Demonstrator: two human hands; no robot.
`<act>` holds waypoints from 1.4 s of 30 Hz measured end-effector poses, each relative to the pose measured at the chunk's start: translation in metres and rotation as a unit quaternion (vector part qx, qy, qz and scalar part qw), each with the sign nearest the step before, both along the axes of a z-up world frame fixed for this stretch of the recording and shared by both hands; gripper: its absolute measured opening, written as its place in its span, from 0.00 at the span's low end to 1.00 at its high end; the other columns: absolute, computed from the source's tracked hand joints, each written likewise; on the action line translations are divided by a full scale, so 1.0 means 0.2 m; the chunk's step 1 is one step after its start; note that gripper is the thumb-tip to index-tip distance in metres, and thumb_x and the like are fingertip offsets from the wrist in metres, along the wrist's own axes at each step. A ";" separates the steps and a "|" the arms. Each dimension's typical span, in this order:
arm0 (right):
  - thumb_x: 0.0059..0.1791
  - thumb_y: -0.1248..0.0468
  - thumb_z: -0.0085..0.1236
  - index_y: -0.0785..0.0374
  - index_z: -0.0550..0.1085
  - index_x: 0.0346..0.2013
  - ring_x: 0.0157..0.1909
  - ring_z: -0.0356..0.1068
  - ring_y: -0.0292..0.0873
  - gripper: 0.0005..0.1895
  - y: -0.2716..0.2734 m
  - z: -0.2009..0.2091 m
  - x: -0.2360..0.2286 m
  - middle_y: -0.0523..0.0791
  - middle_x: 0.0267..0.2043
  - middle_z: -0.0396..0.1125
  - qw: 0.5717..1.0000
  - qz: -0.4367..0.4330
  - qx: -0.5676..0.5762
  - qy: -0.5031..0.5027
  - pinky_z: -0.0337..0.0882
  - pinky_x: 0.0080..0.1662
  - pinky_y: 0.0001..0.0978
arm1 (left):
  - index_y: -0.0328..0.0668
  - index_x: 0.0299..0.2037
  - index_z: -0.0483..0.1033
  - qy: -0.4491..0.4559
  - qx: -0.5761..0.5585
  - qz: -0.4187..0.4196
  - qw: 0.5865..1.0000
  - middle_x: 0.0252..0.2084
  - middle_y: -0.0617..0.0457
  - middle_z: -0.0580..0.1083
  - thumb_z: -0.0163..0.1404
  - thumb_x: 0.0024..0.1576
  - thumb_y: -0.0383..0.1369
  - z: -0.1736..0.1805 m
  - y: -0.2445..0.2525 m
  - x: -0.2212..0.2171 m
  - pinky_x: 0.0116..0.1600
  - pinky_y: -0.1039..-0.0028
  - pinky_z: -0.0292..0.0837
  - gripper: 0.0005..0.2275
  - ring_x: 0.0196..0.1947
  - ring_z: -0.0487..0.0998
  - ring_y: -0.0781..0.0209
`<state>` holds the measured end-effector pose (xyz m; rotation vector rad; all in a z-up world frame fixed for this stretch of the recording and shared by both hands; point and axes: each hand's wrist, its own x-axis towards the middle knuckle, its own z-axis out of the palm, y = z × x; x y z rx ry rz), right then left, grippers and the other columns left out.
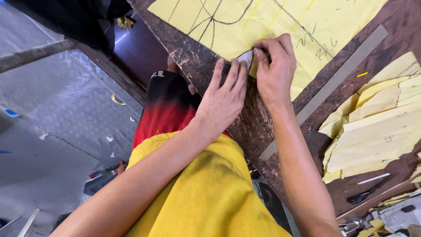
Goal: The person traces outlines on a yellow paper pattern using a small curved template and a straight ruler. They reposition the templates to draw curved and straight lines on the pattern, which is laid on a wooden table.
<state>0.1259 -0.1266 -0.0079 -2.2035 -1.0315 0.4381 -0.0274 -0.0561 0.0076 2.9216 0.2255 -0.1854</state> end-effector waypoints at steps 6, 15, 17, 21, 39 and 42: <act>0.53 0.77 0.59 0.70 0.75 0.41 0.41 0.68 0.49 0.04 0.02 0.01 -0.02 0.49 0.42 0.63 1.000 -0.003 -0.024 0.007 0.70 0.44 0.38 | 0.26 0.62 0.71 -0.001 -0.005 -0.005 1.000 0.69 0.37 0.63 0.44 0.59 0.39 0.00 0.01 0.01 0.74 0.44 0.46 0.25 0.72 0.56 0.41; 0.55 0.75 0.59 0.68 0.75 0.43 0.40 0.71 0.49 0.03 0.04 0.04 -0.03 0.49 0.42 0.63 0.998 0.038 -0.044 -0.019 0.71 0.43 0.38 | 0.28 0.60 0.74 -0.014 0.003 0.003 1.000 0.69 0.37 0.63 0.44 0.59 0.39 0.00 0.01 -0.01 0.74 0.44 0.45 0.24 0.71 0.57 0.40; 0.54 0.74 0.59 0.67 0.75 0.44 0.40 0.71 0.50 0.04 0.05 0.05 -0.04 0.49 0.42 0.63 0.996 0.056 -0.057 -0.030 0.71 0.43 0.40 | 0.28 0.59 0.74 -0.010 0.003 0.000 1.000 0.69 0.37 0.64 0.44 0.58 0.39 0.00 0.01 -0.01 0.74 0.44 0.45 0.23 0.72 0.57 0.40; 0.54 0.72 0.59 0.66 0.76 0.43 0.40 0.71 0.53 0.04 0.06 0.05 -0.05 0.50 0.42 0.63 0.991 0.083 -0.093 -0.051 0.70 0.41 0.43 | 0.29 0.57 0.75 0.008 0.013 -0.009 1.000 0.69 0.37 0.63 0.45 0.57 0.39 0.01 0.01 0.00 0.74 0.43 0.43 0.23 0.72 0.56 0.40; 0.53 0.72 0.59 0.66 0.76 0.42 0.39 0.72 0.52 0.04 0.06 0.04 -0.02 0.48 0.42 0.64 0.974 0.168 -0.101 -0.114 0.71 0.40 0.45 | 0.31 0.57 0.77 -0.002 0.037 -0.015 0.999 0.67 0.38 0.65 0.45 0.55 0.40 0.01 0.00 -0.01 0.72 0.46 0.48 0.24 0.69 0.59 0.40; 0.53 0.70 0.61 0.66 0.76 0.41 0.35 0.71 0.49 0.03 0.08 0.04 0.00 0.48 0.40 0.64 0.965 0.211 -0.105 -0.115 0.70 0.37 0.42 | 0.32 0.56 0.78 0.021 0.031 -0.039 0.999 0.66 0.38 0.65 0.45 0.55 0.40 0.01 0.01 -0.01 0.71 0.44 0.47 0.23 0.69 0.58 0.40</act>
